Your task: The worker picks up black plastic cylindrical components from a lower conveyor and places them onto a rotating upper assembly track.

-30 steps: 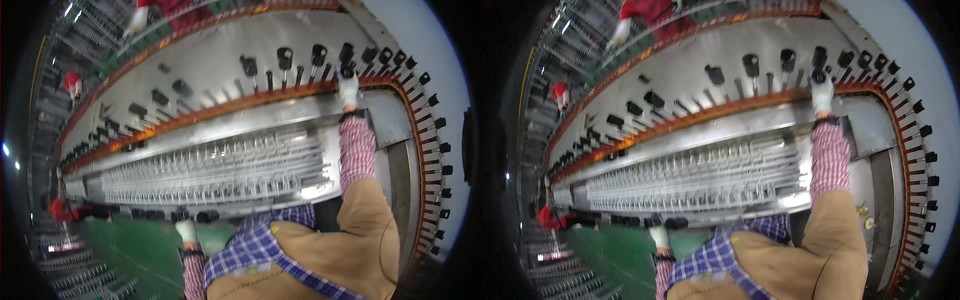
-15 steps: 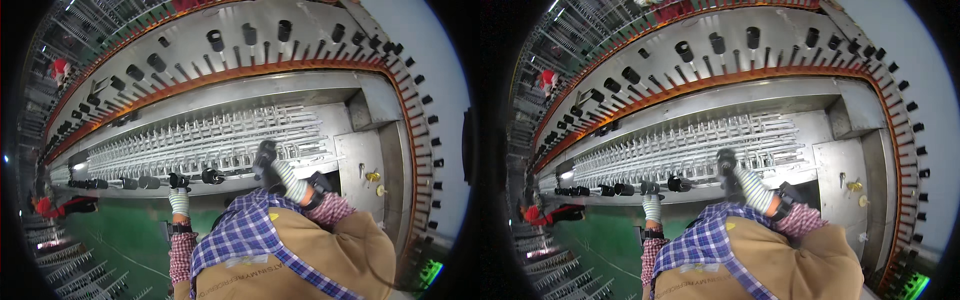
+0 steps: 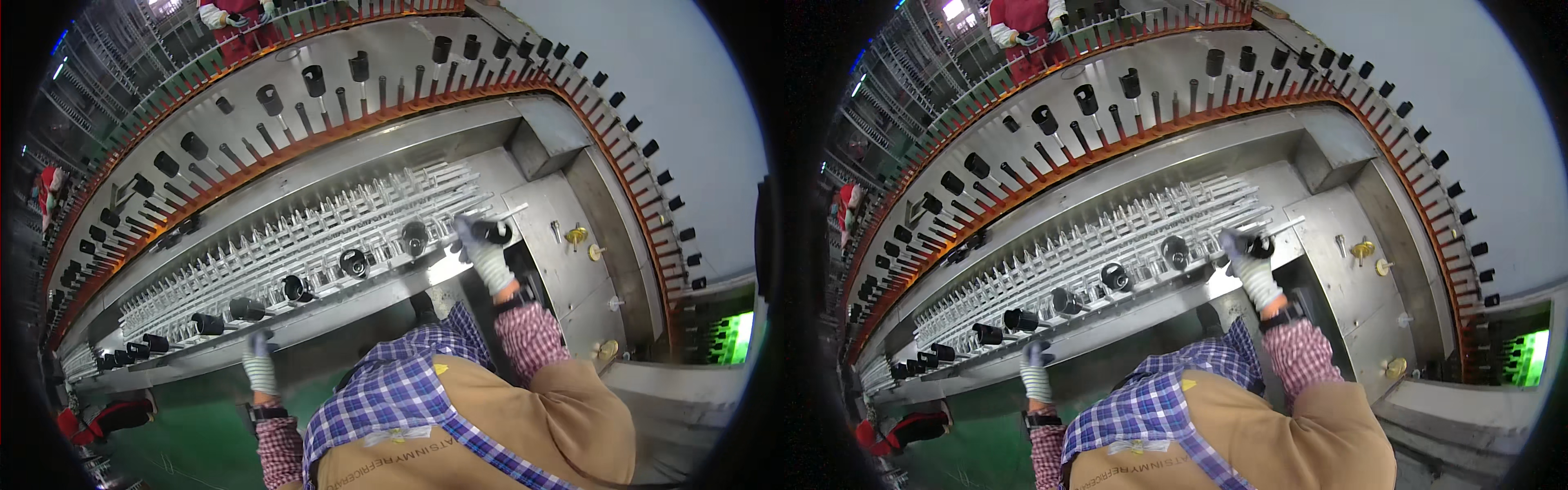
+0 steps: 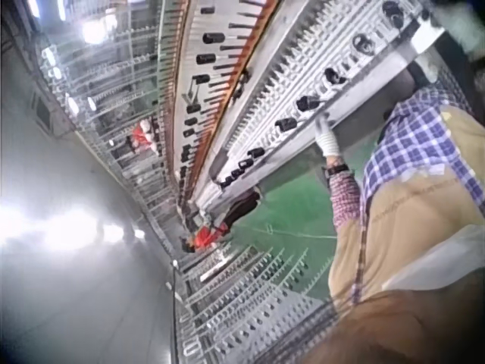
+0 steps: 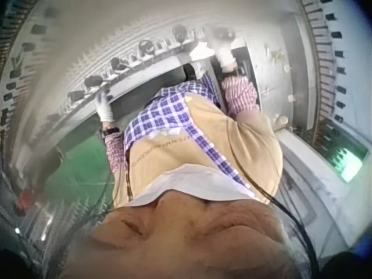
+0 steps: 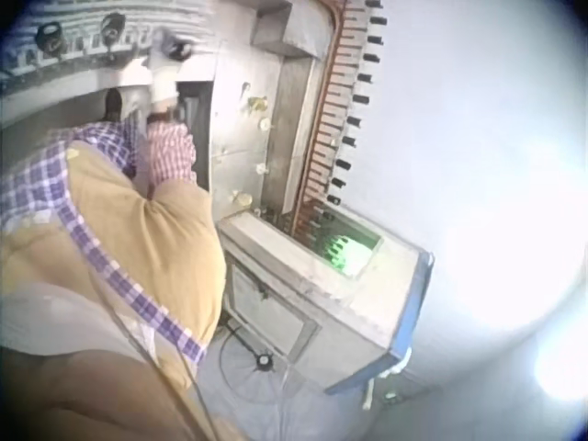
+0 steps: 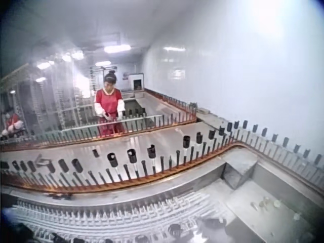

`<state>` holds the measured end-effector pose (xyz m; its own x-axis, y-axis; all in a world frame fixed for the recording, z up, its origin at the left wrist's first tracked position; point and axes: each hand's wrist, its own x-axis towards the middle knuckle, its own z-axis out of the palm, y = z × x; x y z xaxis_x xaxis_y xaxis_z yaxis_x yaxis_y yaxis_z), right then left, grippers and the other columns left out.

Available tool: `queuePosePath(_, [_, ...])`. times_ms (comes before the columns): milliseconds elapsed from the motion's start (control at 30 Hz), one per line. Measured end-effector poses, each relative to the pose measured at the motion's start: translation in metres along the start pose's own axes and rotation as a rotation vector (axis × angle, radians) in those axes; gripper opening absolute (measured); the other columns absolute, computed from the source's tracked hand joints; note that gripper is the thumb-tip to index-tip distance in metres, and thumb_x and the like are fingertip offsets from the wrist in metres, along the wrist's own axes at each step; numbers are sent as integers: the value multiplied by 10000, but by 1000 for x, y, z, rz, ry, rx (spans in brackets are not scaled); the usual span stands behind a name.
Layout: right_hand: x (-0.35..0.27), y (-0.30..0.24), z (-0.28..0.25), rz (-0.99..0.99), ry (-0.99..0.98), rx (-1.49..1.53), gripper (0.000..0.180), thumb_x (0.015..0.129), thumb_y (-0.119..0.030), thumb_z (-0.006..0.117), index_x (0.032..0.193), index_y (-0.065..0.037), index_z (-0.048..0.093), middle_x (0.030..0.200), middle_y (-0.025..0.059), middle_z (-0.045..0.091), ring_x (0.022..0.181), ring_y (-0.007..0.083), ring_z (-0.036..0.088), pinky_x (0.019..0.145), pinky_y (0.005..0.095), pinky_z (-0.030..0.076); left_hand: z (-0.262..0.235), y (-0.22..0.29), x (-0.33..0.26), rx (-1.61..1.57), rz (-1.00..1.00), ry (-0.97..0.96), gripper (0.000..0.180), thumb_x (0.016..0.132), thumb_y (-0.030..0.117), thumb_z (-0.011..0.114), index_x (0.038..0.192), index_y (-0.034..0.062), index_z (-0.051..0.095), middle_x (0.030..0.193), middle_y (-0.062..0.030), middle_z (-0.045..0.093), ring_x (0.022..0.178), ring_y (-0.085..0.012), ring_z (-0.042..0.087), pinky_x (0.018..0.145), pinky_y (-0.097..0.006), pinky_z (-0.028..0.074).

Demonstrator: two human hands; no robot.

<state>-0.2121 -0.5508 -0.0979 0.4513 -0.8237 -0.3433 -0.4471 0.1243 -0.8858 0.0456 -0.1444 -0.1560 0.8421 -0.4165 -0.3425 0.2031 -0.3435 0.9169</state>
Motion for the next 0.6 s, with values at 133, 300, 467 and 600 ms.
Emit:
queuePosePath(133, [24,23,-1,1,32,89,422,757,-461,548,781,-40,538,459,61,530,298,121,443,279,241,329,-82,-53,46,-531,-281,432,576,795,509,427,1154,59,410,1161,-117,455,996,-228,479,848,-375,376])
queuePosePath(300, [7,3,15,193,78,-180,409,764,-438,538,836,-36,503,473,62,536,335,142,481,313,250,366,-92,-8,65,-1105,-374,636,625,819,546,300,1265,109,285,1276,-81,365,1217,-203,279,982,-408,220])
queuePosePath(467, [49,122,10,100,28,-162,371,806,-357,467,931,-8,491,714,90,548,586,177,558,488,306,432,-134,-10,85,-1371,1,212,469,695,549,511,878,118,549,788,-94,574,790,-269,545,799,-529,397])
queuePosePath(600, [-7,38,-13,-412,259,-280,249,833,-209,412,915,-7,531,803,97,548,715,197,536,620,314,432,-142,12,41,-848,198,492,291,762,377,513,785,88,495,690,-64,492,611,-210,493,553,-391,457])
